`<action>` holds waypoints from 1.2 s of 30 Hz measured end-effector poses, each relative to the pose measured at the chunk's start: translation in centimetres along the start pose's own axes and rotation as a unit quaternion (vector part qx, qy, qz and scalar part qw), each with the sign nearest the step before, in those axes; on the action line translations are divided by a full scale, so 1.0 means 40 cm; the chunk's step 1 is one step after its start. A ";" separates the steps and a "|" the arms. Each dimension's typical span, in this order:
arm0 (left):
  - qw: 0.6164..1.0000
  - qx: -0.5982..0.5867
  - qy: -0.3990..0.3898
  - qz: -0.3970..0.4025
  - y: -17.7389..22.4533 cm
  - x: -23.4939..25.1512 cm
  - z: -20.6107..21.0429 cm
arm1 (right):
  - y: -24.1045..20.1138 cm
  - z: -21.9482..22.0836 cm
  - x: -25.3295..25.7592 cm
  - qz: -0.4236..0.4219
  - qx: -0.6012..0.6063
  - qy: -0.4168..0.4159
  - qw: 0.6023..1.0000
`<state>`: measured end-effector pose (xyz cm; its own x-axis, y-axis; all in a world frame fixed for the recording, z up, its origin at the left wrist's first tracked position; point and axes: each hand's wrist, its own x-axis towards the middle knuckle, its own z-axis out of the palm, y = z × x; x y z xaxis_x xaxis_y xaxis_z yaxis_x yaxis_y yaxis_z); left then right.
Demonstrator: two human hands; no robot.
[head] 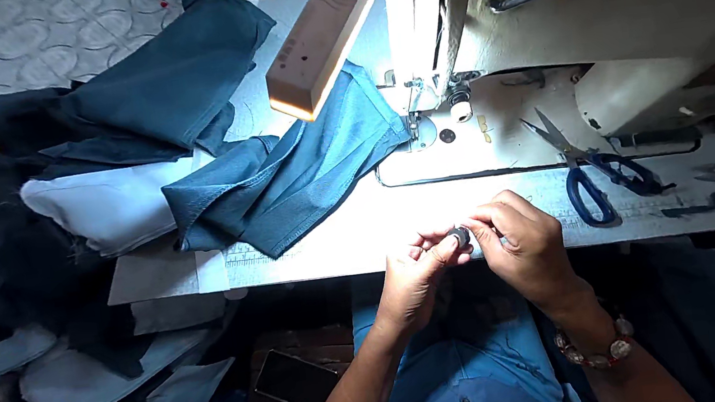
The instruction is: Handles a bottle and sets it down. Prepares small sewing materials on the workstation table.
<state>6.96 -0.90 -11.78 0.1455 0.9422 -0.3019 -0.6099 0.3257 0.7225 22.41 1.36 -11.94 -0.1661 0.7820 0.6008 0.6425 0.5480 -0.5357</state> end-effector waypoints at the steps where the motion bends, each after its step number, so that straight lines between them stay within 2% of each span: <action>1: 1.000 -0.010 -0.002 -0.004 -0.003 0.001 -0.005 | 0.003 0.002 -0.007 0.004 -0.012 0.002 1.000; 4: 0.999 -0.038 -0.004 -0.025 -0.006 0.002 -0.006 | 0.020 0.004 -0.026 0.041 -0.054 0.027 0.997; 6: 0.999 -0.043 -0.005 -0.026 -0.006 0.001 -0.006 | 0.039 0.001 -0.043 0.097 -0.039 0.061 0.993; 7: 0.999 -0.037 -0.008 -0.022 -0.007 0.000 -0.009 | 0.047 -0.002 -0.052 0.137 0.015 0.080 0.987; 8: 1.000 -0.024 -0.014 -0.014 -0.009 -0.003 -0.015 | 0.048 -0.010 -0.061 0.190 0.117 0.090 0.971; 9: 1.000 -0.013 -0.021 -0.007 -0.011 -0.006 -0.020 | 0.041 -0.023 -0.065 0.252 0.259 0.085 0.929; 11: 0.999 0.002 -0.032 0.001 -0.016 -0.017 -0.026 | 0.017 -0.049 -0.066 0.337 0.534 0.048 0.774; 12: 0.999 0.008 -0.034 0.004 -0.018 -0.025 -0.027 | 0.004 -0.054 -0.069 0.355 0.613 0.017 0.706; 13: 0.999 0.014 -0.032 0.009 -0.020 -0.033 -0.027 | -0.007 -0.054 -0.075 0.356 0.642 -0.018 0.679; 14: 0.999 0.024 -0.030 0.025 -0.024 -0.042 -0.028 | -0.020 -0.050 -0.084 0.353 0.618 -0.041 0.702; 17: 0.978 0.129 -0.053 0.156 -0.051 -0.062 -0.054 | -0.044 -0.046 -0.118 0.274 0.364 -0.099 0.885; 19: 0.944 0.202 -0.072 0.251 -0.075 -0.071 -0.075 | -0.064 -0.048 -0.133 0.215 0.242 -0.146 0.935; 21: 0.917 0.238 -0.091 0.308 -0.086 -0.079 -0.088 | -0.086 -0.049 -0.146 0.190 0.205 -0.151 0.948; 23: 0.915 0.227 -0.116 0.314 -0.081 -0.091 -0.096 | -0.097 -0.055 -0.153 0.156 0.197 -0.152 0.956; 25: 0.939 0.180 -0.157 0.249 -0.066 -0.108 -0.106 | -0.104 -0.064 -0.150 0.079 0.131 -0.163 0.975; 28: 0.965 0.144 -0.202 0.089 -0.040 -0.122 -0.133 | -0.115 -0.059 -0.139 -0.061 -0.016 -0.165 0.984; 30: 0.969 0.128 -0.209 0.013 -0.035 -0.126 -0.158 | -0.120 -0.049 -0.137 -0.109 -0.062 -0.176 0.976; 31: 0.971 0.130 -0.200 0.009 -0.039 -0.129 -0.173 | -0.123 -0.044 -0.137 -0.114 -0.064 -0.189 0.973; 33: 0.968 0.182 -0.158 0.069 -0.051 -0.143 -0.202 | -0.130 -0.032 -0.137 -0.098 -0.065 -0.232 0.966; 34: 0.953 0.241 -0.134 0.122 -0.056 -0.151 -0.217 | -0.131 -0.026 -0.139 -0.082 -0.064 -0.259 0.960; 35: 0.923 0.318 -0.109 0.189 -0.060 -0.161 -0.231 | -0.130 -0.019 -0.143 -0.067 -0.053 -0.282 0.956; 36: 0.874 0.401 -0.087 0.261 -0.064 -0.168 -0.248 | -0.126 -0.009 -0.151 -0.056 -0.029 -0.298 0.952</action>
<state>-0.19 -8.85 -17.80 0.1692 0.9539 0.2481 0.1036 -0.2675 0.9580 20.44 -6.23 -12.64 -0.6203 0.7585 0.1997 0.6332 0.6345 -0.4432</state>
